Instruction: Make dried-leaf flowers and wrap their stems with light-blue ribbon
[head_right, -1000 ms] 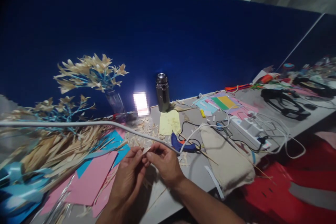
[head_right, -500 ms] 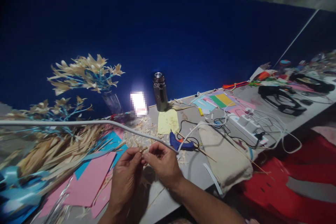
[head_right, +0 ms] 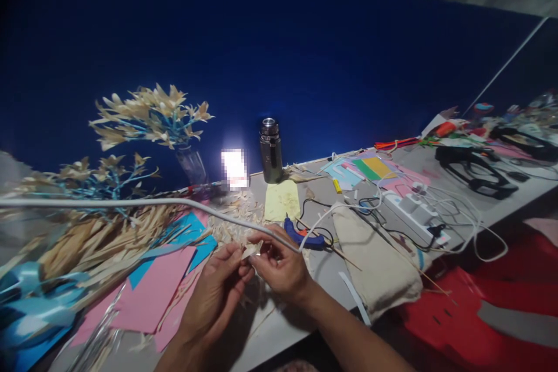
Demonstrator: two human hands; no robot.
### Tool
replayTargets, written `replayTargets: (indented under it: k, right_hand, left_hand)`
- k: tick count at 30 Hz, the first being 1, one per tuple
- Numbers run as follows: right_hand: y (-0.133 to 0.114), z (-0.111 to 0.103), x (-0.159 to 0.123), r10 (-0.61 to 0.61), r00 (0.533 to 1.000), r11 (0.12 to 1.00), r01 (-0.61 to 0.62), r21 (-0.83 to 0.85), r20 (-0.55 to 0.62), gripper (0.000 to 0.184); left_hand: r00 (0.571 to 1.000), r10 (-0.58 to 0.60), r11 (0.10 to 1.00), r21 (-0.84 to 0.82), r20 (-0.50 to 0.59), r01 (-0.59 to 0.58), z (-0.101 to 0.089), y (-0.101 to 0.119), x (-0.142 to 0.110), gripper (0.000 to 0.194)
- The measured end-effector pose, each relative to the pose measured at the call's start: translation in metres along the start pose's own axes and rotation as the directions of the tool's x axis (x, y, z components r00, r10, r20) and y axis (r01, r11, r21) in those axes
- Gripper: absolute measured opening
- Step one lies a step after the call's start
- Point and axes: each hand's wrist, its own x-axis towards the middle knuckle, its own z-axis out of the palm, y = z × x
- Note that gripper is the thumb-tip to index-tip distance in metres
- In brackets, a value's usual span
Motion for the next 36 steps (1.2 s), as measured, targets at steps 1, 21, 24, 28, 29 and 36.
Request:
replayTargets:
  k: [1,21,24,28,29,36]
  right_hand:
    - [-0.002,-0.002,0.001,-0.080,0.996,0.995,0.082,-0.065,0.033,0.014]
    - [-0.016,-0.006,0.007,-0.236,0.972,0.907,0.220,-0.359,-0.001,0.012]
    - [-0.015,-0.007,0.007,-0.257,0.966,0.891,0.244,-0.382,0.017,0.012]
    - [-0.012,-0.008,0.005,-0.290,0.956,0.857,0.281,-0.432,0.046,0.011]
    - [-0.011,-0.008,0.004,-0.299,0.953,0.848,0.288,-0.444,0.049,0.011]
    - [-0.008,-0.007,0.003,-0.309,0.949,0.826,0.302,-0.476,0.065,0.012]
  left_hand:
    - [1.000,-0.023,1.000,-0.011,0.003,0.023,0.001,0.001,-0.001,0.033]
    - [0.997,-0.007,0.987,0.161,-0.080,0.020,-0.001,-0.006,-0.002,0.045]
    - [0.996,-0.024,0.986,0.161,-0.082,0.037,-0.001,-0.006,-0.002,0.047]
    - [0.998,-0.018,0.984,0.177,-0.056,0.027,0.001,-0.004,-0.002,0.045]
    - [0.999,-0.013,0.983,0.182,-0.049,0.022,0.001,-0.004,-0.002,0.045]
    - [0.999,0.025,0.963,0.268,-0.030,-0.016,-0.003,-0.006,0.001,0.040]
